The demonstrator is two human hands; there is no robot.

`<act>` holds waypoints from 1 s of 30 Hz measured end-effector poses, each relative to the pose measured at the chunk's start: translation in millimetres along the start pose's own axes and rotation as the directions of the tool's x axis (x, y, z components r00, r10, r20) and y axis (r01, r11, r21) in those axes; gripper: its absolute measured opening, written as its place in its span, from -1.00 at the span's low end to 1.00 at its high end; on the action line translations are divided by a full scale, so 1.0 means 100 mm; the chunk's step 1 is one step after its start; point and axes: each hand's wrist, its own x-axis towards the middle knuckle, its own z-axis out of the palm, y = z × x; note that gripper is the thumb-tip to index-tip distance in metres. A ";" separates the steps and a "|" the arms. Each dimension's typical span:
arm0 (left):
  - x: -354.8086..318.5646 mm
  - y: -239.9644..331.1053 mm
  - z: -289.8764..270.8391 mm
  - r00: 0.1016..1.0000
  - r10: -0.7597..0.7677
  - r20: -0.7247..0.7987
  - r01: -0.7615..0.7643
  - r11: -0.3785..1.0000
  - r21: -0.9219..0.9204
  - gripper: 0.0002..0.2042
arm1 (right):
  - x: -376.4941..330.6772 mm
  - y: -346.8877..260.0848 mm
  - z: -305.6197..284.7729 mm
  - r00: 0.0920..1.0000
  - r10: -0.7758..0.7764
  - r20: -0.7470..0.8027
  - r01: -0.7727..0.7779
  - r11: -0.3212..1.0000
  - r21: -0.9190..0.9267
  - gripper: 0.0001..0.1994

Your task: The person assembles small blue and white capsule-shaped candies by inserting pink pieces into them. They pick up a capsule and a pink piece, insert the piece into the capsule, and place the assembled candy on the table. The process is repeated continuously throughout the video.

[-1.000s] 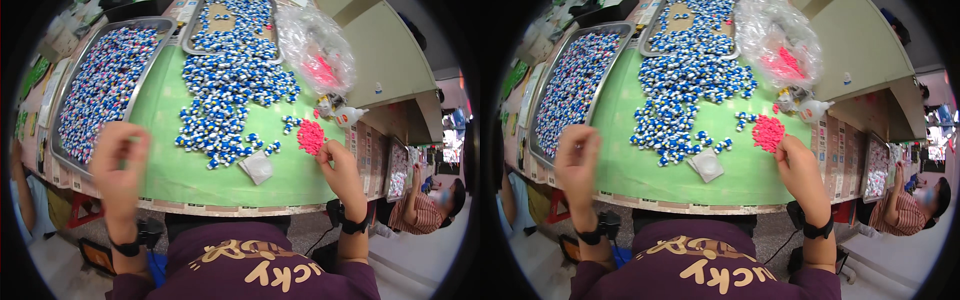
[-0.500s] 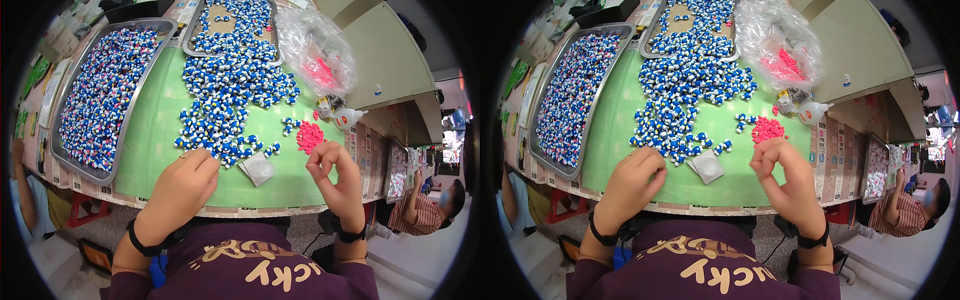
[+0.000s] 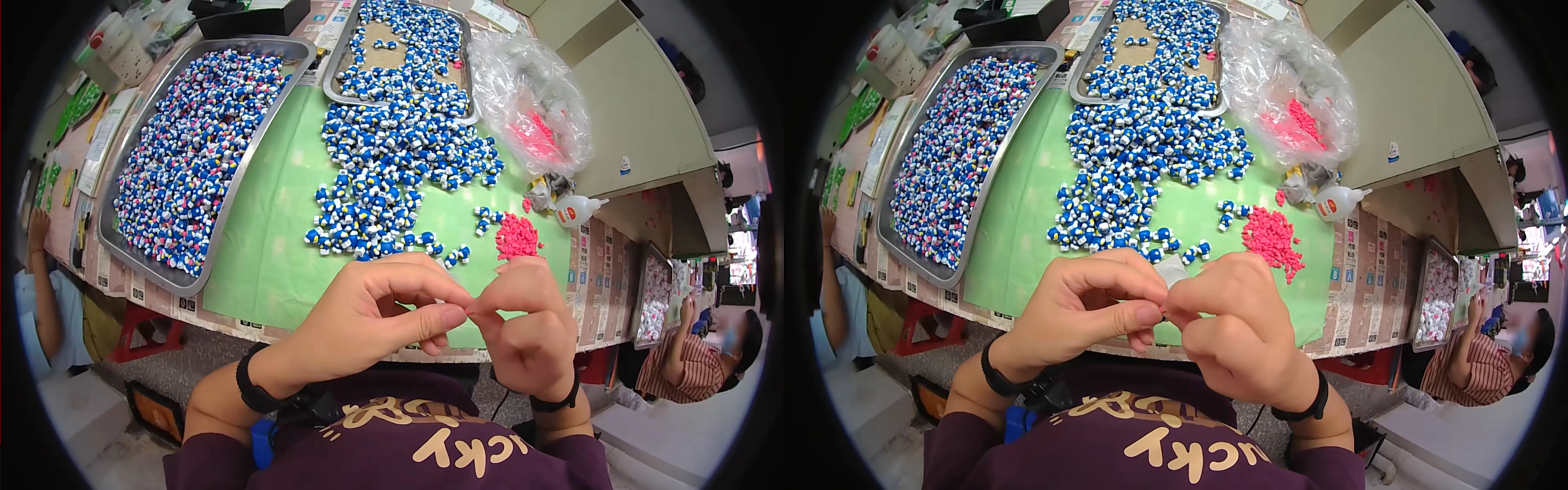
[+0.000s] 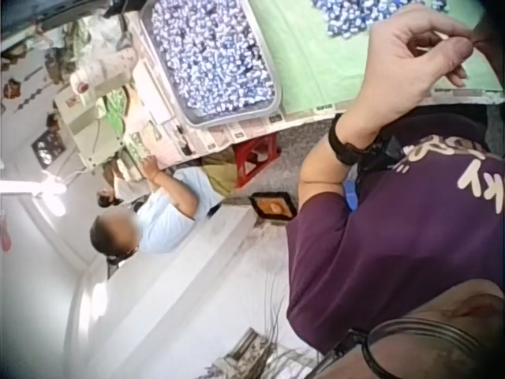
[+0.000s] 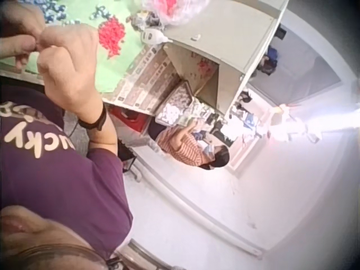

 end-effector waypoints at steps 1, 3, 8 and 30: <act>0.00 -0.01 0.00 1.000 0.005 -0.006 -0.005 1.000 0.009 -0.86 | -0.01 0.02 0.02 0.999 -0.028 -0.044 0.028 1.000 0.003 -0.69; 0.01 -0.03 0.02 1.000 0.015 -0.023 -0.014 0.999 0.033 -0.86 | -0.04 0.07 0.08 0.988 -0.085 -0.131 0.086 0.996 0.005 -0.71; -0.01 -0.02 0.06 0.991 0.097 -0.095 -0.085 0.989 0.118 -0.88 | -0.04 0.01 0.11 0.982 0.111 -0.156 -0.081 0.980 0.184 -0.75; -0.07 -0.02 -0.11 0.902 0.372 -0.220 -0.183 0.791 0.584 -0.74 | 0.10 0.12 -0.08 0.869 0.450 0.205 -0.481 0.866 0.136 -0.77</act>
